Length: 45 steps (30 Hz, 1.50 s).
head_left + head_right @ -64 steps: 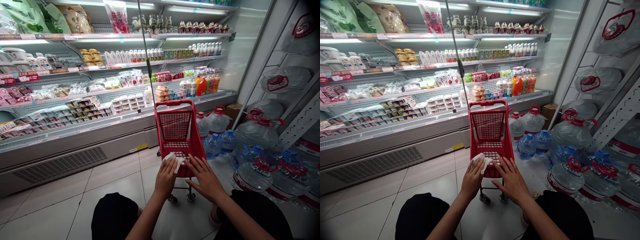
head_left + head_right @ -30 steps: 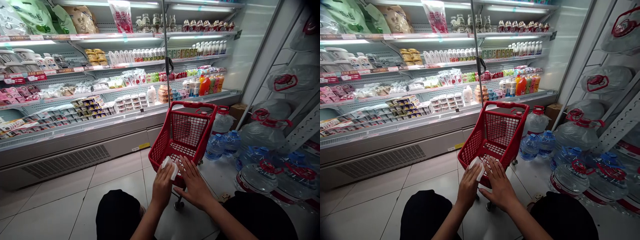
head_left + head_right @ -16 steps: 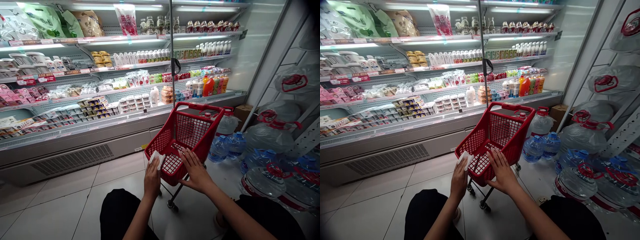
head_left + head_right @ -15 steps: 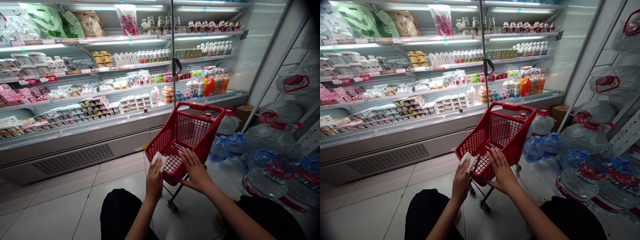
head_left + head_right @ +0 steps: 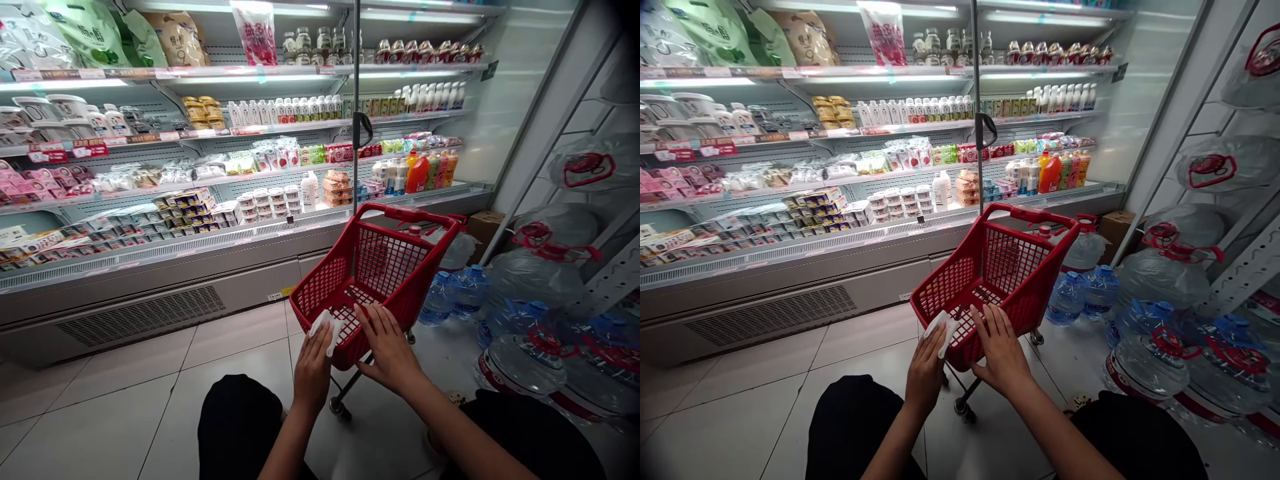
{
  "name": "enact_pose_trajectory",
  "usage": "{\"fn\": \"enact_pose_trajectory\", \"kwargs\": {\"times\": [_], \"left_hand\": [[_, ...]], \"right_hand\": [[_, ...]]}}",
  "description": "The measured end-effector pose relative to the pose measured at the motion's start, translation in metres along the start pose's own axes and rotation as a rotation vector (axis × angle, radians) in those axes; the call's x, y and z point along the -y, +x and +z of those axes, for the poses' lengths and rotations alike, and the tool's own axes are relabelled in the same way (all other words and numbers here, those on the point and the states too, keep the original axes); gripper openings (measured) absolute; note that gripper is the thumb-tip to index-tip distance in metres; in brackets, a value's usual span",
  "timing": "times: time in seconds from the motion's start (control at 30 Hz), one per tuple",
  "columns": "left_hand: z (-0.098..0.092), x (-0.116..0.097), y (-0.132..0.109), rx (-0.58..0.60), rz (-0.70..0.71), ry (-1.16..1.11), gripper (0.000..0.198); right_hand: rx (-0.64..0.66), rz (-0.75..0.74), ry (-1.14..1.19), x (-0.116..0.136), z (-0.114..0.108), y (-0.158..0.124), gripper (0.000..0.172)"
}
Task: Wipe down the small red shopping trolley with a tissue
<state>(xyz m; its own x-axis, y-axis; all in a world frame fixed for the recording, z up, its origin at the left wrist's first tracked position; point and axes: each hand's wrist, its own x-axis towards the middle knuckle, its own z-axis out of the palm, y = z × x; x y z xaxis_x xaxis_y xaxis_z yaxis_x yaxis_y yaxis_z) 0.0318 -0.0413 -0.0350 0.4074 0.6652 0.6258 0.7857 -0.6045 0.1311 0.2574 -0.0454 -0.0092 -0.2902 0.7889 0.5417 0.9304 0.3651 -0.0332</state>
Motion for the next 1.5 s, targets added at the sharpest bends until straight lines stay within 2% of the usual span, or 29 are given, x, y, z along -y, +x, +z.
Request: {"fn": "enact_pose_trajectory", "kwargs": {"times": [0.13,0.23,0.37,0.47,0.53,0.63,0.8,0.87,0.93,1.03,1.17,1.27,1.37,1.5], "left_hand": [[-0.005,0.006,-0.006,-0.057,-0.107,0.017,0.065],[-0.008,0.007,-0.01,-0.074,-0.114,0.029,0.062],[-0.016,0.027,-0.013,-0.078,-0.062,0.077,0.064],[-0.023,0.046,-0.011,-0.092,-0.102,0.124,0.066],[-0.023,0.051,-0.007,-0.106,-0.148,0.145,0.067],[-0.014,0.039,0.003,-0.133,-0.17,0.161,0.068],[0.006,-0.01,0.028,-0.102,-0.068,0.146,0.068],[0.009,-0.021,0.035,-0.091,-0.032,0.153,0.066],[0.007,-0.021,0.039,-0.079,-0.003,0.163,0.064],[-0.006,-0.004,0.034,-0.058,0.012,0.199,0.06],[-0.022,0.028,0.023,-0.041,-0.023,0.269,0.062],[-0.024,0.038,0.021,-0.02,-0.056,0.286,0.063],[-0.017,0.027,0.025,0.007,-0.061,0.284,0.065],[0.0,-0.008,0.038,0.013,0.019,0.253,0.065]], "right_hand": [[0.0,-0.026,0.037,0.023,0.003,0.007,0.117],[0.036,-0.078,0.063,0.028,0.0,0.015,0.114],[0.062,-0.138,0.018,-0.004,-0.01,0.017,0.105],[0.031,-0.093,-0.056,-0.036,-0.016,0.013,0.1],[0.03,-0.08,-0.077,-0.046,-0.016,0.011,0.099],[0.028,-0.04,-0.064,-0.04,-0.013,0.01,0.104],[0.021,0.0,-0.04,-0.019,-0.012,0.011,0.105],[0.024,-0.003,-0.044,-0.019,-0.013,0.01,0.103],[0.029,-0.029,-0.052,-0.026,-0.016,0.009,0.1],[0.024,-0.087,-0.061,-0.048,-0.025,0.006,0.095],[-0.033,-0.019,-0.066,-0.077,-0.042,0.0,0.093],[-0.046,0.006,-0.07,-0.08,-0.045,-0.001,0.092],[-0.046,0.041,-0.091,-0.069,-0.038,0.001,0.092],[-0.048,0.045,-0.114,-0.057,-0.028,0.002,0.094]]}}
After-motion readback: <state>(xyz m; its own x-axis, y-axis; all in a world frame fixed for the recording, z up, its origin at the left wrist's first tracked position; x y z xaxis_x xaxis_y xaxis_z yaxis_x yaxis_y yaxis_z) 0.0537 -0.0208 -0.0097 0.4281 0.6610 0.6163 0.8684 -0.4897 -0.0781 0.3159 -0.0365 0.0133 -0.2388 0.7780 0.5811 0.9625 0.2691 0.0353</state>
